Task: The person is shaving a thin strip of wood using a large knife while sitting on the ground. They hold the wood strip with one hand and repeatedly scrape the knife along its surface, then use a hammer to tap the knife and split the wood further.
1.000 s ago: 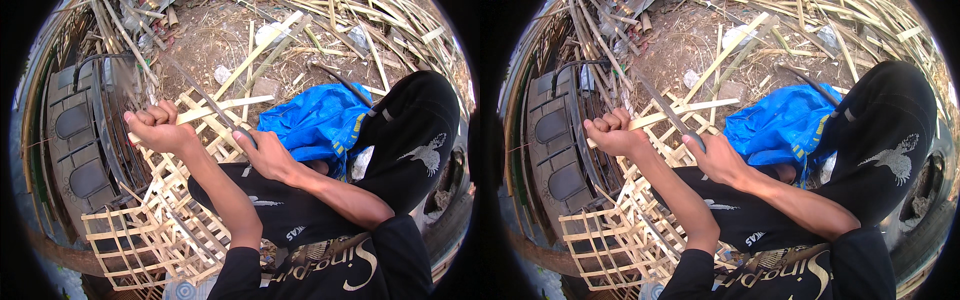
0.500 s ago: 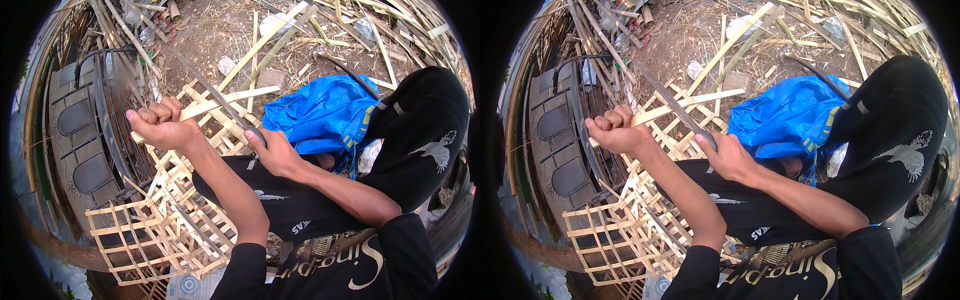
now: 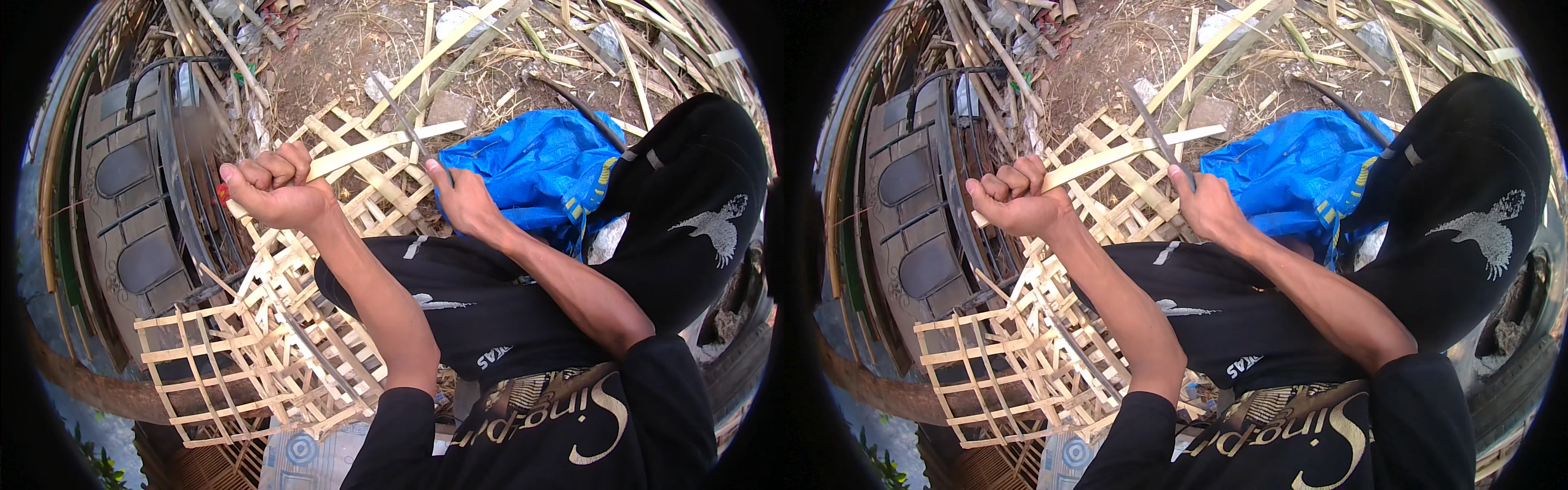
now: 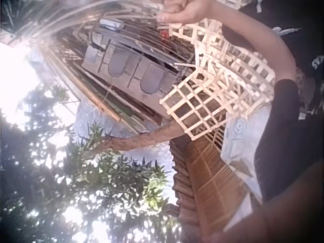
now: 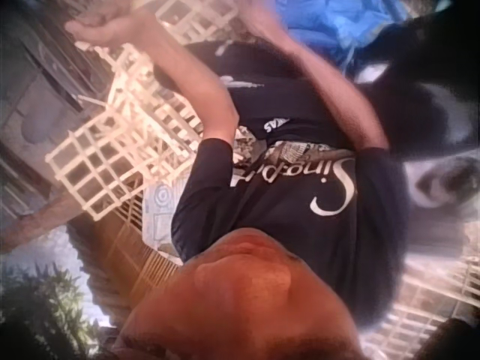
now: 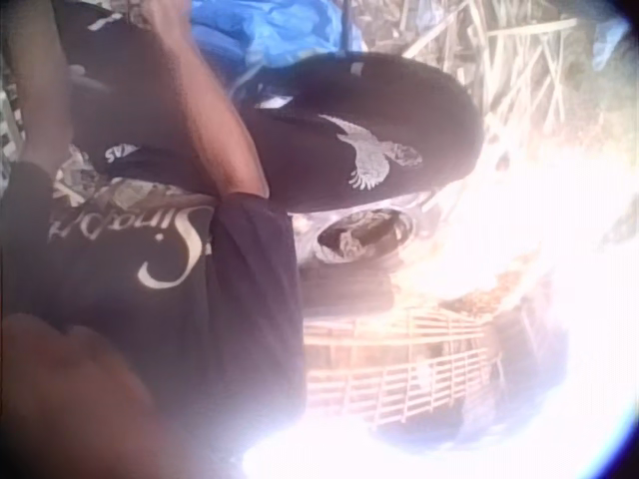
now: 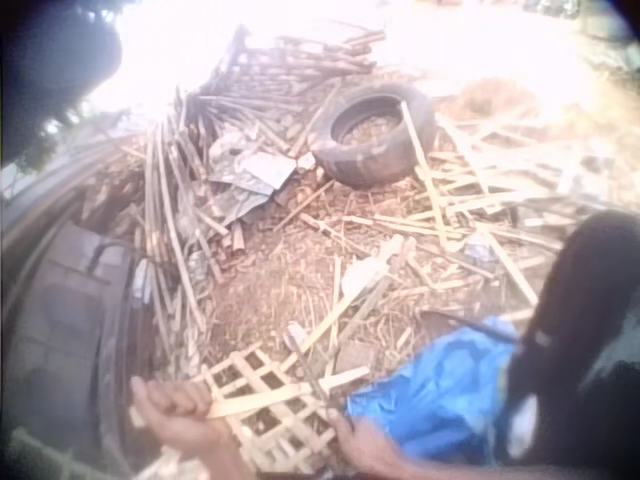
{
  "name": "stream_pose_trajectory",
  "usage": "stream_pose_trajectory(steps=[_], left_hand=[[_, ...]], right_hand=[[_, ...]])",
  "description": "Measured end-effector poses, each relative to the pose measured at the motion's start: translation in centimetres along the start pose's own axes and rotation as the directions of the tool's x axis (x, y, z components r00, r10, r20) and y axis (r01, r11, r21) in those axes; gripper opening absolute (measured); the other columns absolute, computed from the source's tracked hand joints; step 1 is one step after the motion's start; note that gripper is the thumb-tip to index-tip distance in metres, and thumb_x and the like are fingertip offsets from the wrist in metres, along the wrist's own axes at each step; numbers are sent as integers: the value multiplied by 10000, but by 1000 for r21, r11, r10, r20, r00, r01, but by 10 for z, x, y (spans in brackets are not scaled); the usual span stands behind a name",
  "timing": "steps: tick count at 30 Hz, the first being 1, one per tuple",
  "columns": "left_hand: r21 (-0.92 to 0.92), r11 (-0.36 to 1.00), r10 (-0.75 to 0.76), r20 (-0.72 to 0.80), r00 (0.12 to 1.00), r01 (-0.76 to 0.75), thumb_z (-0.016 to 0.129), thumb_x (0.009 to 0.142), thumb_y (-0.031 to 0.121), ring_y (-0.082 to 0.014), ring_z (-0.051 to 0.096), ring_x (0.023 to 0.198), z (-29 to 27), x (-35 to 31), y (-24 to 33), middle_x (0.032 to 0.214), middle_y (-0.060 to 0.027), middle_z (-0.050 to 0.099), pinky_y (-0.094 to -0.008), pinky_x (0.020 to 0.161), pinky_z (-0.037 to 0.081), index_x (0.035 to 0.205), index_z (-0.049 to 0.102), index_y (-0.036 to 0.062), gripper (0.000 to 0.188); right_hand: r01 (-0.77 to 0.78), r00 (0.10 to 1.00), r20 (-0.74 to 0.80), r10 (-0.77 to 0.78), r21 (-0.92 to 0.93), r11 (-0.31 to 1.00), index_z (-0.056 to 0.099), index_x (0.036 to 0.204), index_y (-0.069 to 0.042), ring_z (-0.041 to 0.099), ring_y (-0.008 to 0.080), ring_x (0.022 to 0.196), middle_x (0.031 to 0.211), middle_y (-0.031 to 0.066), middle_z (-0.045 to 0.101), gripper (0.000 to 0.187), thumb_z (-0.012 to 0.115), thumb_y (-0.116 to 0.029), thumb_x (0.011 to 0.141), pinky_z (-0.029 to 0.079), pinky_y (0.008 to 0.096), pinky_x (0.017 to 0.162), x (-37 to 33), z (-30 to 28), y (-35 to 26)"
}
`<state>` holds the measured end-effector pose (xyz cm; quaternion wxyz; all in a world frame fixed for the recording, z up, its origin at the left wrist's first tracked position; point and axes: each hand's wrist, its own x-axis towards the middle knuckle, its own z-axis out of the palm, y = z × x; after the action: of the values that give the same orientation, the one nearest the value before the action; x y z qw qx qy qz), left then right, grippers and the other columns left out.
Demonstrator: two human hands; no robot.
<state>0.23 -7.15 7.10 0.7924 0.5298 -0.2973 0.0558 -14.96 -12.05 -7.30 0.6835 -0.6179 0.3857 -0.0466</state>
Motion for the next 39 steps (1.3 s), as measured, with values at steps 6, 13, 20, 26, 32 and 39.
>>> stream_pose_trajectory(steps=[6, 13, 20, 26, 32, 39], left_hand=[[-21, 997, -69, 31, 997, 70, 413, 1026, 363, -95, 49, 426, 0, -3, 8, 465, 40, 112, -285, 436, 85, 616, 147, 199, 515], [-135, 987, -62, 212, 975, 92, 368, 1040, 329, -96, 35, 405, -11, 4, 3, 442, 30, 113, -281, 407, 68, 596, 148, 189, 515], [-101, 991, -69, 166, 984, 87, 368, 1037, 331, -98, 40, 404, -20, 0, 7, 445, 35, 115, -285, 405, 75, 595, 149, 190, 513], [-66, 995, -68, 113, 991, 76, 367, 1031, 342, -97, 40, 403, -26, 5, 1, 446, 35, 111, -279, 407, 82, 601, 129, 200, 512], [5, 1000, -19, 69, 997, 19, 382, 1030, 364, -100, 60, 395, -12, 4, 2, 454, 28, 110, -271, 406, 76, 606, 132, 196, 520], [223, 974, 93, -231, 969, -41, 363, 1000, 343, -113, 115, 442, 7, 0, -1, 531, 17, 106, -287, 460, 138, 646, 127, 170, 459]], right_hand=[[-26, 984, 179, 14, 64, 998, 615, 770, 125, 589, 346, 614, 628, 248, 585, 757, 420, -569, 1002, 473, 485, 658, -23, -10, -25], [142, 978, 151, -148, 47, 989, 584, 705, 125, 505, 312, 527, 562, 261, 510, 716, 478, -516, 1005, 447, 477, 587, -36, -10, -51], [179, 969, 158, -192, 93, 979, 607, 802, 115, 593, 374, 542, 561, 286, 532, 648, 473, -482, 1015, 453, 488, 582, -59, -13, -67], [-67, 996, 49, 68, -26, 997, 626, 774, 116, 644, 468, 685, 633, 317, 589, 709, 410, -516, 1014, 477, 537, 693, -20, -12, -9], [149, 979, 150, -141, -39, 988, 605, 722, 98, 635, 412, 628, 608, 292, 577, 685, 428, -492, 1022, 478, 501, 646, -35, -21, -48], [114, 984, 132, -123, 77, 991, 587, 746, 112, 551, 331, 553, 558, 232, 519, 677, 440, -488, 1025, 448, 489, 584, -35, 0, -28]])
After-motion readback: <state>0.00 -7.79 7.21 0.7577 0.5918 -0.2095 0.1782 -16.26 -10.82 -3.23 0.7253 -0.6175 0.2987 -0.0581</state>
